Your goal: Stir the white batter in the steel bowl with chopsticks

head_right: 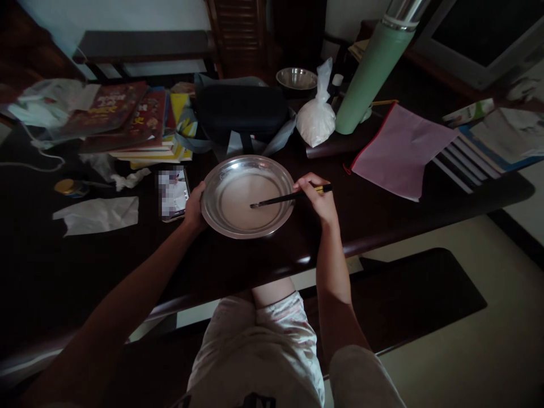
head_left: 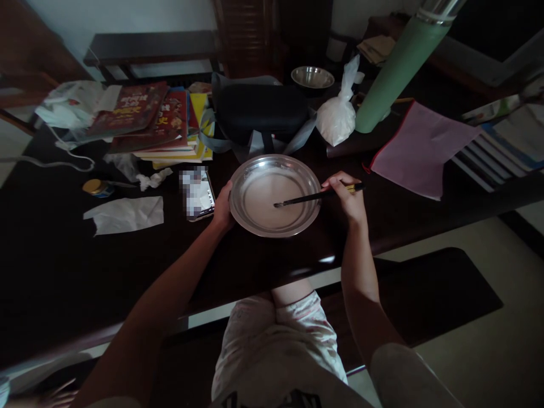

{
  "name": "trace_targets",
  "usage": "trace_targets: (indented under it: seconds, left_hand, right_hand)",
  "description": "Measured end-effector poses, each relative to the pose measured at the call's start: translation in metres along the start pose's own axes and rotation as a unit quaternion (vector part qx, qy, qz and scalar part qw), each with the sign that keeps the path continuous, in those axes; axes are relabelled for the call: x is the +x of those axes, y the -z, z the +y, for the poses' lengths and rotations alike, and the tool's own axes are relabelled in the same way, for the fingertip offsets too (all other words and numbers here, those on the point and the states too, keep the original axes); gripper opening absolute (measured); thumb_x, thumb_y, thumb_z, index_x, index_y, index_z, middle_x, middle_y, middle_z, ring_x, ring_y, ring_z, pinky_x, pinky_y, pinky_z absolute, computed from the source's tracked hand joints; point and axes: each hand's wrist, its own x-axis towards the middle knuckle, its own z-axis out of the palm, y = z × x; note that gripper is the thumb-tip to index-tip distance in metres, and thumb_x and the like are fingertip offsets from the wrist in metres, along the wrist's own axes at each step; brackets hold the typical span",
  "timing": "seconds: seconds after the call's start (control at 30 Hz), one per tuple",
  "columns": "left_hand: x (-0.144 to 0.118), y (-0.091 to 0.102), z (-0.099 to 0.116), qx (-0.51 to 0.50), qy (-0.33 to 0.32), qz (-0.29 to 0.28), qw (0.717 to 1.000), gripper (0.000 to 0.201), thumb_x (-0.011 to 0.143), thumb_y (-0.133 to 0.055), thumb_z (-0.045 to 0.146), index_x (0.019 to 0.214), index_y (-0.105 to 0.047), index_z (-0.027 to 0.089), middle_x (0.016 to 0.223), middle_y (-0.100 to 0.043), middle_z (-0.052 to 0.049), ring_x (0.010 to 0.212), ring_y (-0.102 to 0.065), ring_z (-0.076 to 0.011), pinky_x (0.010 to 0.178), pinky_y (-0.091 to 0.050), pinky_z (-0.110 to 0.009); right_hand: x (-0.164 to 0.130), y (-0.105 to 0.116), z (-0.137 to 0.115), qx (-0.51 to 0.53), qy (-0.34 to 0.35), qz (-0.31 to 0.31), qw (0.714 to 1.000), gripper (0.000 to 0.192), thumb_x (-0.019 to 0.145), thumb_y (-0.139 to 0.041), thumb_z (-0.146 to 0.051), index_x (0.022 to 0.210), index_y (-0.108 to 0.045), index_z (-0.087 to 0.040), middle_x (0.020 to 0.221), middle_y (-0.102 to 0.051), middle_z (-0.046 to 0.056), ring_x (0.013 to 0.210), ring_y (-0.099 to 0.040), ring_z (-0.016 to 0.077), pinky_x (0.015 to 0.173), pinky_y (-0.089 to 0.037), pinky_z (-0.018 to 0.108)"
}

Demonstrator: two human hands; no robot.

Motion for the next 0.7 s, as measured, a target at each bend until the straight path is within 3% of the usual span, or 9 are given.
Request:
trace_targets:
  seconds: [0.1,0.27,0.43,0.6,0.7]
  left_hand:
    - [0.0,0.0001,0.0005,0.006,0.001,0.001,1.0,0.03,0.081,-0.075,0.052,0.083,-0.07,0.022,0.076,-0.075,-0.003,0.101,-0.076,-0.0286,0.09,-0.062,-0.039]
    - [-0.0014,-0.0011,0.0025,0.008,0.003,-0.002,1.0,0.027,0.084,-0.074,0.049,0.082,-0.072,0.022,0.073,-0.075,-0.002,0.097,-0.077,-0.027,0.089,-0.062,-0.038]
    - [-0.0008,-0.0004,0.0024,0.001,-0.003,-0.004,1.0,0.026,0.085,-0.074,0.048,0.079,-0.071,0.022,0.072,-0.074,-0.001,0.096,-0.077,-0.0261,0.09,-0.062,-0.037]
    - [0.0006,0.0014,0.0005,-0.001,0.001,-0.019,1.0,0.03,0.083,-0.076,0.051,0.083,-0.073,0.022,0.073,-0.075,-0.001,0.094,-0.078,-0.0258,0.089,-0.062,-0.037]
    - [-0.0005,0.0007,0.0016,-0.007,0.009,-0.016,1.0,0.028,0.085,-0.074,0.049,0.082,-0.073,0.022,0.072,-0.075,-0.001,0.093,-0.078,-0.0255,0.089,-0.062,-0.037]
  right_hand:
    - [0.0004,-0.001,0.0005,-0.013,0.016,-0.043,0.999,0.043,0.088,-0.074,-0.067,0.074,-0.079,-0.027,0.075,-0.076,0.0,0.075,-0.073,0.0176,0.074,-0.059,0.034]
    - [0.0003,0.0002,0.0024,-0.008,0.007,0.021,1.0,0.043,0.091,-0.071,-0.067,0.075,-0.076,-0.027,0.07,-0.073,-0.001,0.069,-0.071,0.0169,0.07,-0.058,0.033]
    - [0.0005,-0.0006,0.0022,-0.028,0.02,-0.041,0.999,0.044,0.089,-0.072,-0.067,0.075,-0.077,-0.026,0.075,-0.075,0.0,0.076,-0.073,0.018,0.075,-0.059,0.034]
    - [0.0005,0.0005,0.0031,-0.012,0.003,0.023,1.0,0.045,0.09,-0.071,-0.068,0.074,-0.075,-0.026,0.069,-0.073,-0.001,0.07,-0.071,0.0173,0.07,-0.058,0.033]
    - [0.0006,0.0001,0.0034,-0.013,0.009,-0.026,1.0,0.043,0.09,-0.072,-0.066,0.074,-0.076,-0.026,0.072,-0.074,0.0,0.072,-0.072,0.0175,0.072,-0.059,0.034]
